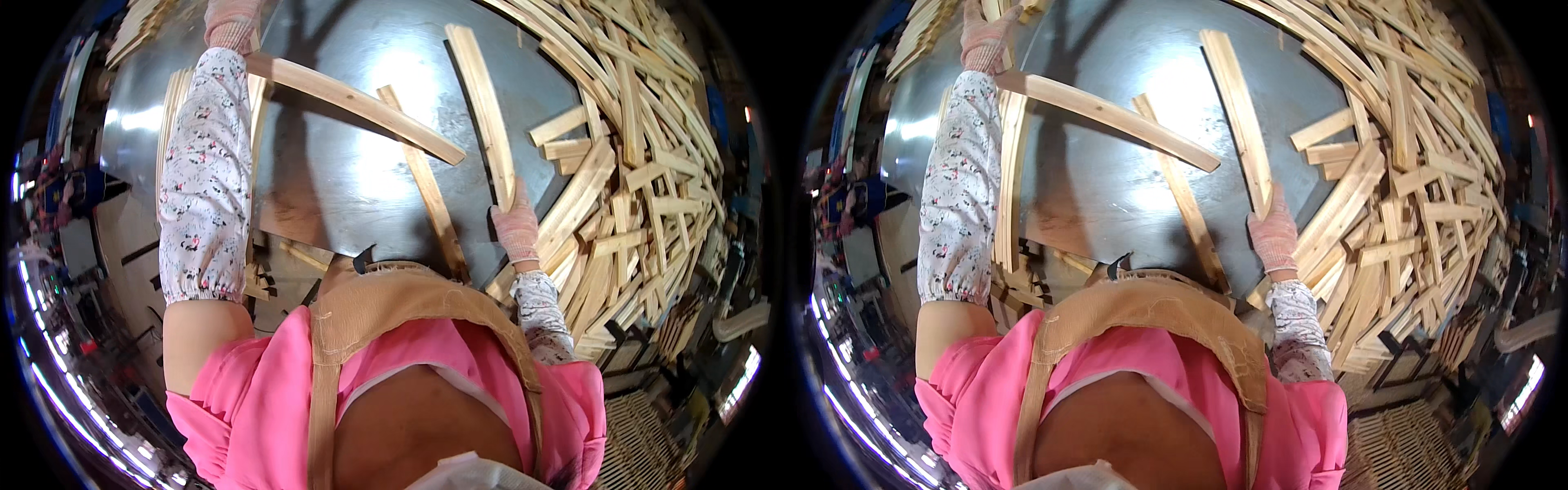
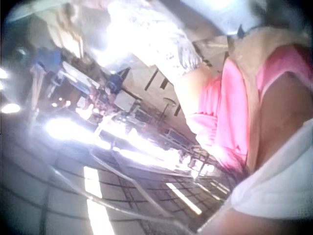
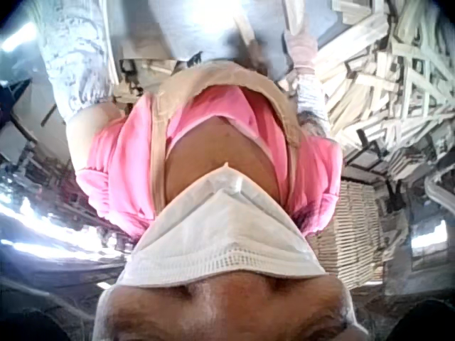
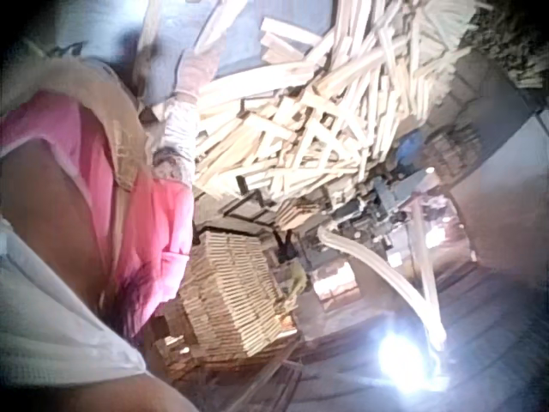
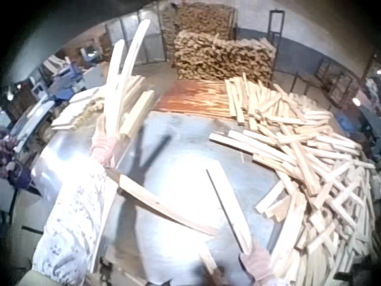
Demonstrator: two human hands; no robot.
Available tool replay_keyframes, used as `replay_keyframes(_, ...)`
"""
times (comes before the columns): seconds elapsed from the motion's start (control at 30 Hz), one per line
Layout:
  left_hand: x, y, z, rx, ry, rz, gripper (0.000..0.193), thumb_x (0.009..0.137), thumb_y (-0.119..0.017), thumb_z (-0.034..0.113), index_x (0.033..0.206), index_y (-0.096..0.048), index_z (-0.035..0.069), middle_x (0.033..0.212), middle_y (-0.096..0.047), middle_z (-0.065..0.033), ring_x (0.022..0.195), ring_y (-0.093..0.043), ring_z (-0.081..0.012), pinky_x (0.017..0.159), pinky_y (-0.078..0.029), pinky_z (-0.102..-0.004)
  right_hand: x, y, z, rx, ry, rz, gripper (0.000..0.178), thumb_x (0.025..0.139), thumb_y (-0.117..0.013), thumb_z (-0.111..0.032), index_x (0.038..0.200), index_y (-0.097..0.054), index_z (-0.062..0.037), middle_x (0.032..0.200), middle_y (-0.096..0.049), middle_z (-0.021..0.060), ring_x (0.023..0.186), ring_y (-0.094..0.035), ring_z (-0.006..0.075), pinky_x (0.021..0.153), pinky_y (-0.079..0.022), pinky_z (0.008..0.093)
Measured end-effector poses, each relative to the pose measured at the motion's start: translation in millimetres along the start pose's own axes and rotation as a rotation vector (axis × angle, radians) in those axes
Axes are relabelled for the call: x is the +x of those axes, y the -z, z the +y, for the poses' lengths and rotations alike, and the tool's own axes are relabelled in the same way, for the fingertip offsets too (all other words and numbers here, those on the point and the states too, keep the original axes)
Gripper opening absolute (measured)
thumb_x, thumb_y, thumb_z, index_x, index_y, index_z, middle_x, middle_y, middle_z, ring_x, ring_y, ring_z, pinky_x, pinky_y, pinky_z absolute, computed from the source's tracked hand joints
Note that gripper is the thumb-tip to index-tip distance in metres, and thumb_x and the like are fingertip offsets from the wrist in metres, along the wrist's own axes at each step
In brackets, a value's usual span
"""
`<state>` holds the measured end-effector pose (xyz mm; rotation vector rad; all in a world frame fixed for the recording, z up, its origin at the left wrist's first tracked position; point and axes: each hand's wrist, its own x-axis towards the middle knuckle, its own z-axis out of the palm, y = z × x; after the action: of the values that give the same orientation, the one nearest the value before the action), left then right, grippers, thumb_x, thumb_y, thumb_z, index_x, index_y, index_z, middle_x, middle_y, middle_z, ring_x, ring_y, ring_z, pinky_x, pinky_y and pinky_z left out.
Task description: The person sorts wooden slats on a metal table, picking them up from a disorganized pile and arranging them into neat stacks. The person handles the wood by hand, repeatedly moving pieces from the right side of the table to the left side to create organized piles.
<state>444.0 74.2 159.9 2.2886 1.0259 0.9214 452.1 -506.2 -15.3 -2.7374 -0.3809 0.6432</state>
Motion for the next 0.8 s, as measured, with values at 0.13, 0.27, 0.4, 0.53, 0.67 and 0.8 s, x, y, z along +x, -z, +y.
replay_keyframes(0.13, -31.5, 46.0, -38.8, -0.642, -0.059, 0.0, 0.085, 0.082, -0.084, 0.003, 0.157, -0.045, 0.011, 0.126, -0.071, -0.0116, 0.108, -0.071, -0.0267, 0.093, -0.059, -0.0387, 14.6, 9.3, -91.2, 0.103, 0.265, 0.087, 0.095, 0.087, -0.081, -0.028, 0.167, -0.035, -0.0094, 0.137, -0.067, 0.0285, 0.128, -0.063, 0.0473, 0.111, -0.052, 0.0509)
replay_keyframes(0.27, -47.5, 50.9, -33.6, -0.782, 0.042, -0.131, 0.08, 0.086, -0.083, 0.005, 0.157, -0.046, 0.008, 0.123, -0.069, -0.0089, 0.104, -0.069, -0.0234, 0.088, -0.06, -0.0361, 31.4, -25.7, -196.2, -0.089, 0.441, 0.036, 0.097, 0.085, -0.081, -0.032, 0.167, -0.036, -0.0098, 0.14, -0.066, 0.0288, 0.132, -0.063, 0.045, 0.112, -0.052, 0.0511)
replay_keyframes(0.4, -65.4, 136.2, -35.2, -0.875, 0.118, -0.285, 0.068, 0.089, -0.078, 0.012, 0.152, -0.053, 0.006, 0.116, -0.068, -0.0089, 0.089, -0.066, -0.0169, 0.078, -0.059, -0.0316, 52.3, -45.0, -228.3, -0.29, 0.429, -0.108, 0.085, 0.089, -0.075, -0.033, 0.164, -0.04, -0.0119, 0.131, -0.072, 0.0254, 0.121, -0.07, 0.0446, 0.105, -0.056, 0.0528)
replay_keyframes(0.53, -148.1, 180.5, -94.4, -0.489, -0.036, -0.321, 0.075, 0.09, -0.074, 0.022, 0.157, -0.045, 0.002, 0.129, -0.066, -0.0154, 0.111, -0.067, -0.0255, 0.096, -0.057, -0.0401, 44.9, -40.8, -235.3, -0.143, 0.33, -0.152, 0.078, 0.091, -0.074, -0.034, 0.161, -0.046, -0.0113, 0.128, -0.075, 0.0258, 0.117, -0.073, 0.0405, 0.103, -0.057, 0.0492)
replay_keyframes(0.67, -278.7, 175.5, -154.2, -0.357, 0.278, -0.498, 0.107, 0.085, -0.081, 0.036, 0.169, -0.028, -0.004, 0.168, -0.041, -0.0294, 0.153, -0.044, -0.0369, 0.132, -0.03, -0.0436, 1.3, -38.0, -210.5, 0.302, 0.256, -0.43, 0.066, 0.092, -0.076, -0.038, 0.144, -0.062, 0.0006, 0.12, -0.077, 0.0205, 0.105, -0.075, 0.0306, 0.099, -0.059, 0.0393)
replay_keyframes(0.8, -374.0, 122.7, -187.3, -0.942, 0.962, -0.636, 0.083, 0.091, -0.078, 0.007, 0.163, -0.038, -0.004, 0.134, -0.069, -0.0233, 0.101, -0.073, -0.0245, 0.08, -0.063, -0.0332, -59.0, -66.4, -238.3, 0.66, -0.014, -0.706, 0.067, 0.091, -0.077, -0.043, 0.134, -0.062, 0.0066, 0.11, -0.076, 0.0178, 0.103, -0.074, 0.0271, 0.096, -0.062, 0.0386)
